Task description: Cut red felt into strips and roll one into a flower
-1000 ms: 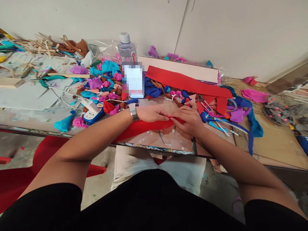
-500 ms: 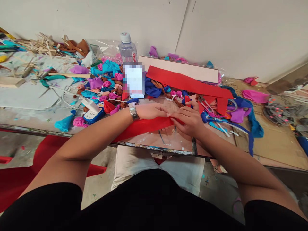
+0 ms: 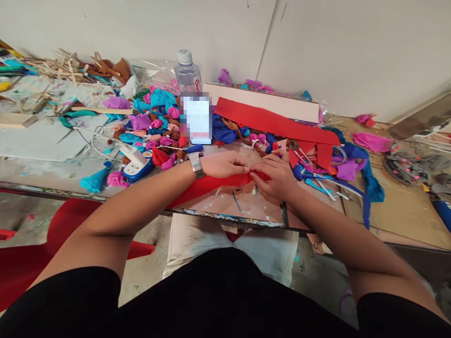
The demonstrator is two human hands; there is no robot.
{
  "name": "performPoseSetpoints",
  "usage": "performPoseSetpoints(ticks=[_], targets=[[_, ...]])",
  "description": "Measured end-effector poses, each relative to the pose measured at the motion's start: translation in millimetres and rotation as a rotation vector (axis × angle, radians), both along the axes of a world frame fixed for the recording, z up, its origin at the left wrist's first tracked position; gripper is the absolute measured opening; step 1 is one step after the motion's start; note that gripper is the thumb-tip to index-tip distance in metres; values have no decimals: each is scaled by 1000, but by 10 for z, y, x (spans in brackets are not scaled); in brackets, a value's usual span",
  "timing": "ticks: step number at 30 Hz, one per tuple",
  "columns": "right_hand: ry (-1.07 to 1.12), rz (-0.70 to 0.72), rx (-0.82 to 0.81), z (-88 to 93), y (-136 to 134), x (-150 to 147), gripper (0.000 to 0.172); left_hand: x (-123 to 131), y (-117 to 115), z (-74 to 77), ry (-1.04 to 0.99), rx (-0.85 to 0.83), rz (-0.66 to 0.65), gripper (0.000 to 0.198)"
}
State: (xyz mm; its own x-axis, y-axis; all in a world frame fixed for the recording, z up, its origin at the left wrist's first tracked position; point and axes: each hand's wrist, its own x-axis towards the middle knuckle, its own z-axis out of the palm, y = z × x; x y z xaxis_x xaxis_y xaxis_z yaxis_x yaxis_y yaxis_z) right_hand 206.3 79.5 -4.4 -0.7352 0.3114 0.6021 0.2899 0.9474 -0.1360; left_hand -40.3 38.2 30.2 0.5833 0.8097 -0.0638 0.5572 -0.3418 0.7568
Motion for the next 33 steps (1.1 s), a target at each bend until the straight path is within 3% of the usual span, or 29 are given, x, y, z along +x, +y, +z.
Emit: performPoseSetpoints(ticks=[5, 11, 18, 33], targets=[[-11, -10, 2, -23, 16, 10, 5, 16, -12, -7, 57, 52, 7, 44], [-7, -42, -16, -32, 22, 7, 7, 44, -46, -31, 45, 78, 138, 41], [7, -37, 15, -22, 23, 4, 7, 79, -41, -32, 5, 89, 199, 34], [10, -38, 12, -19, 24, 16, 7, 63, -18, -60, -55, 87, 196, 36]])
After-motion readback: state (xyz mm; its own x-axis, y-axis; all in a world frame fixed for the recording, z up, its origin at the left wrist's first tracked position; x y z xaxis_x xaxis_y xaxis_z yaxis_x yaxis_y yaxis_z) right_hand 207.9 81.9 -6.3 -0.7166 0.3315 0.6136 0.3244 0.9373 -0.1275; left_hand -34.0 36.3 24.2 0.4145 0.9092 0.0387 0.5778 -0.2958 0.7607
